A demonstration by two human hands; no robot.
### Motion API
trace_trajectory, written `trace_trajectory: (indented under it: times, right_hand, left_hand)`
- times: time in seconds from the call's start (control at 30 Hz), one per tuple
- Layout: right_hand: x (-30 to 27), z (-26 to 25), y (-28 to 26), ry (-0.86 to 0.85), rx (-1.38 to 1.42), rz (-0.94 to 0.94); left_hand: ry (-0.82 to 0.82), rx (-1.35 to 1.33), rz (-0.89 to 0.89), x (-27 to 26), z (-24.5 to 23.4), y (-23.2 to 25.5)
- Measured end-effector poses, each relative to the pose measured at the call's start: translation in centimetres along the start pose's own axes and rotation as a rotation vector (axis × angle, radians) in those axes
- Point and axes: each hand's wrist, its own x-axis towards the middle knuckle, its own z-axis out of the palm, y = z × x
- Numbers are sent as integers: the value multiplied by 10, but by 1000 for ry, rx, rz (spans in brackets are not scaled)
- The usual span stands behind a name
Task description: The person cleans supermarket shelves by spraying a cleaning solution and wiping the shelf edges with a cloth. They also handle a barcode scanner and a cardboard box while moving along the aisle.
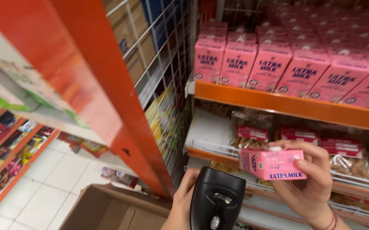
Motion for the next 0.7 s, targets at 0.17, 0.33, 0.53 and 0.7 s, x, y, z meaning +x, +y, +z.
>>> trace_trajectory:
  times: [0.17, 0.33, 0.53, 0.7]
  right_hand:
    - [38, -23, 12, 15, -269, -131]
    - [66, -31, 24, 43, -455, -138]
    - [107, -13, 33, 97, -518, -173]
    - [131, 12, 34, 103, -503, -86]
  left_hand:
    - [103, -6, 146, 47, 11, 10]
    - [236, -435, 101, 93, 16, 5]
    - [518, -126, 126, 116, 16, -37]
    - [522, -202, -97, 131, 5, -79]
